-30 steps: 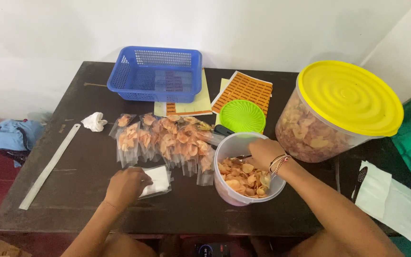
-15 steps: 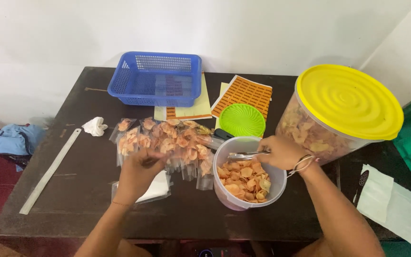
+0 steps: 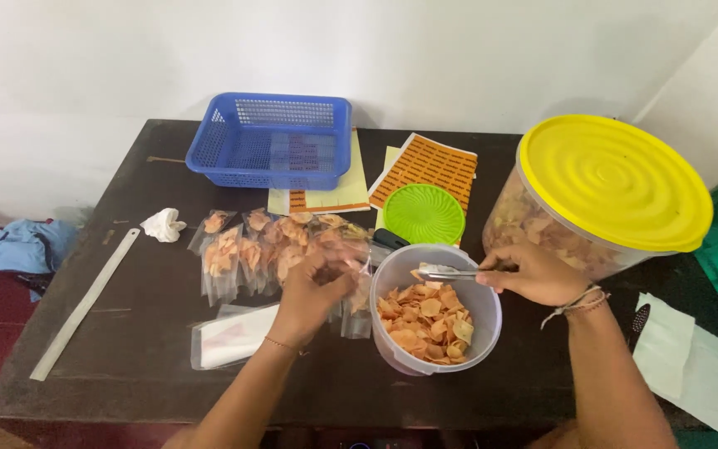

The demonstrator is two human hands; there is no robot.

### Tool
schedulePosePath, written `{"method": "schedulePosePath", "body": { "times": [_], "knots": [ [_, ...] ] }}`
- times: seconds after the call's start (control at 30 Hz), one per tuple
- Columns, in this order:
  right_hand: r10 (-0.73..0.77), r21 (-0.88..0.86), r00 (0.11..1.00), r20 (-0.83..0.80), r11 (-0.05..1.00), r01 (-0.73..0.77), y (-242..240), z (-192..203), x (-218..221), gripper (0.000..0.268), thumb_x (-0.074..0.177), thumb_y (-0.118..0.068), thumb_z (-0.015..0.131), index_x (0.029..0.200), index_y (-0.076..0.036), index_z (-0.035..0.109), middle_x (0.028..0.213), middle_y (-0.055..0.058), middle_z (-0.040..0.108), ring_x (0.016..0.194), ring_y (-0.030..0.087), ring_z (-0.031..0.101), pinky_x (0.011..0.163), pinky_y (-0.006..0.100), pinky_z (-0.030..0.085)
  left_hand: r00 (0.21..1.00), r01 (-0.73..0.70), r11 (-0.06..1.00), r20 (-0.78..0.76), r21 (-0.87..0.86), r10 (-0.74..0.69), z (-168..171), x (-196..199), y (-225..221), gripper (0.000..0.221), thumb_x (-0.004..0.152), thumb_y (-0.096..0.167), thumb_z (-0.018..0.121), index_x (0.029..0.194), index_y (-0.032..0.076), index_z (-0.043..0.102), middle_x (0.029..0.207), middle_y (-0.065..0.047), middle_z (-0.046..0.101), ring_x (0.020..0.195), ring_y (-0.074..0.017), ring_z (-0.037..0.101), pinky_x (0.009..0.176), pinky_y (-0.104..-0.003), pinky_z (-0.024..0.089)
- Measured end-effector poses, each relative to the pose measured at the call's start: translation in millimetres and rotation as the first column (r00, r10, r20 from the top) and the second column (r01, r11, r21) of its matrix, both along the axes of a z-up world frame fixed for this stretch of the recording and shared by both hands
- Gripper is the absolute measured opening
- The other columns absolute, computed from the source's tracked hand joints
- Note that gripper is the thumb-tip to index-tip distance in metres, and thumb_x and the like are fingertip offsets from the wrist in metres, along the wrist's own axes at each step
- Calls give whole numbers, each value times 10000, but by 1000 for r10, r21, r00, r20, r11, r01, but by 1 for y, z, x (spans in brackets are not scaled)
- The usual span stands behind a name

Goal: The person is using tongs to fill small plastic bags with chips from a bowl.

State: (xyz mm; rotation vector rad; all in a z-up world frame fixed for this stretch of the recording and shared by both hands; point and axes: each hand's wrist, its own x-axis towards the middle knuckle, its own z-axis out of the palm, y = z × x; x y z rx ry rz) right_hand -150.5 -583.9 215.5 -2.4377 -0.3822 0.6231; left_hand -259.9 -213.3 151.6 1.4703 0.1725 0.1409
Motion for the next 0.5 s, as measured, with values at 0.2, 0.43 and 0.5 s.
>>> {"method": "schedulePosePath", "body": {
  "times": [0.2, 0.43, 0.5],
  "knots": [
    [-34, 29, 999, -3, 999, 34, 0, -10, -9, 265, 1008, -267, 812, 1122, -69, 946, 772, 103, 889, 792, 217, 714, 783, 387, 611, 997, 48, 978, -50, -203, -59, -41, -5, 9, 340, 953, 80, 803, 1255, -77, 804, 1144, -239, 767, 955, -318, 804, 765, -443, 743],
    [-43, 24, 999, -34, 999, 44, 7, -8, -17, 298, 1002, -274, 849, 1168, -47, 948, 812, 150, 917, 850, 240, 763, 868, 416, 629, 997, -18, 966, -79, -257, -3, -43, -20, 20, 302, 1055, 101, 695, 1262, -53, 852, 1004, -162, 810, 881, -224, 783, 757, -401, 711],
    [-40, 21, 999, -30, 999, 41, 4, -17, -15, 292, 977, -313, 888, 1145, -86, 961, 826, 125, 929, 860, 218, 766, 881, 414, 639, 998, -14, 992, -65, -129, 6, -37, -23, 24, 242, 1051, 95, 745, 1201, -35, 883, 943, -203, 854, 824, -216, 785, 703, -394, 697]
  ]
}}
